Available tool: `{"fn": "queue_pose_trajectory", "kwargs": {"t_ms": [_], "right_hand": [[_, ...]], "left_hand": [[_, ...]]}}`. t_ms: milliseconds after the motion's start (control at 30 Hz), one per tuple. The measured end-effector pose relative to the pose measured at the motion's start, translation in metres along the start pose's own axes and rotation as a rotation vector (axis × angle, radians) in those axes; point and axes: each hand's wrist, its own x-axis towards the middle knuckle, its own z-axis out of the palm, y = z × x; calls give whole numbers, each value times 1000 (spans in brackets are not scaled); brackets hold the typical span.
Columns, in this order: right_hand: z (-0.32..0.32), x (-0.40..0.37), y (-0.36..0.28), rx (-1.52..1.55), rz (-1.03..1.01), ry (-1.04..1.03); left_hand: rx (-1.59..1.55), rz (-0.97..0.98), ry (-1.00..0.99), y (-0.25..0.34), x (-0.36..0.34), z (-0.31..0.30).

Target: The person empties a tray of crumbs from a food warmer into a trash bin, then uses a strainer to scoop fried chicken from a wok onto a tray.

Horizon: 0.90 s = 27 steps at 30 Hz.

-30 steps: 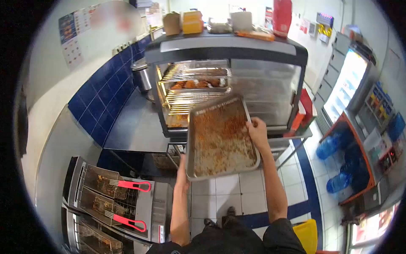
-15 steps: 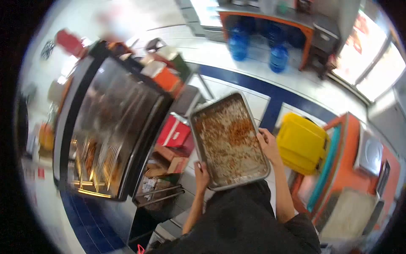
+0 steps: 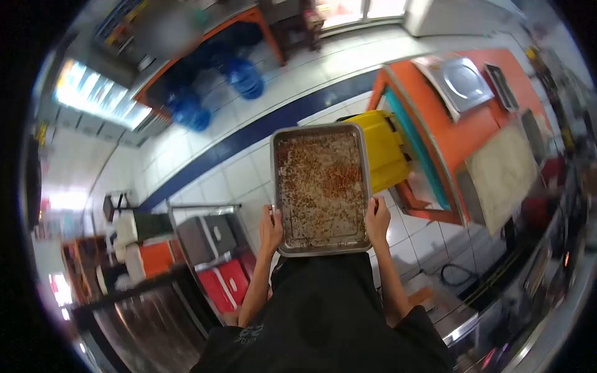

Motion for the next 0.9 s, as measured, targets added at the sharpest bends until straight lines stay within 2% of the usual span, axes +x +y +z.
{"fn": "queue_pose_trajectory", "kwargs": {"t_ms": [33,100,233,267,300,333,400,533,600,633,700,833,900], "right_hand": [[-2,-17,-2,-15,16,66],[-3,-48,3,-20,212,121],[3,-133,11,-62,333,339],[5,-158,11,-97,377,381],[-29,-110,59,-113,498,347],[-32,-124,79,-123,543,358],[-45,-150,78,-93,721,418],[-59,-202,72,-183,811,517],[-67,-222,58,-32,783,593],[-70,-236,66,-49,790,588],[-69,-259,82,-83,952,627],[-62,-270,99,48,1011,632],[-54,-272,123,-60,1081,478]], "left_hand": [[-10,52,-44,-3,11,-3],[38,167,-163,-17,33,8],[-2,384,-272,-30,43,7],[23,421,-372,-32,40,2],[111,381,-526,26,65,63],[104,379,-533,29,66,74],[165,482,-692,28,59,93],[120,535,-860,30,38,124],[96,533,-1021,33,28,138],[87,520,-1031,32,24,146],[195,593,-1089,26,19,159],[227,584,-1140,13,23,180],[269,498,-1164,10,36,186]]}}
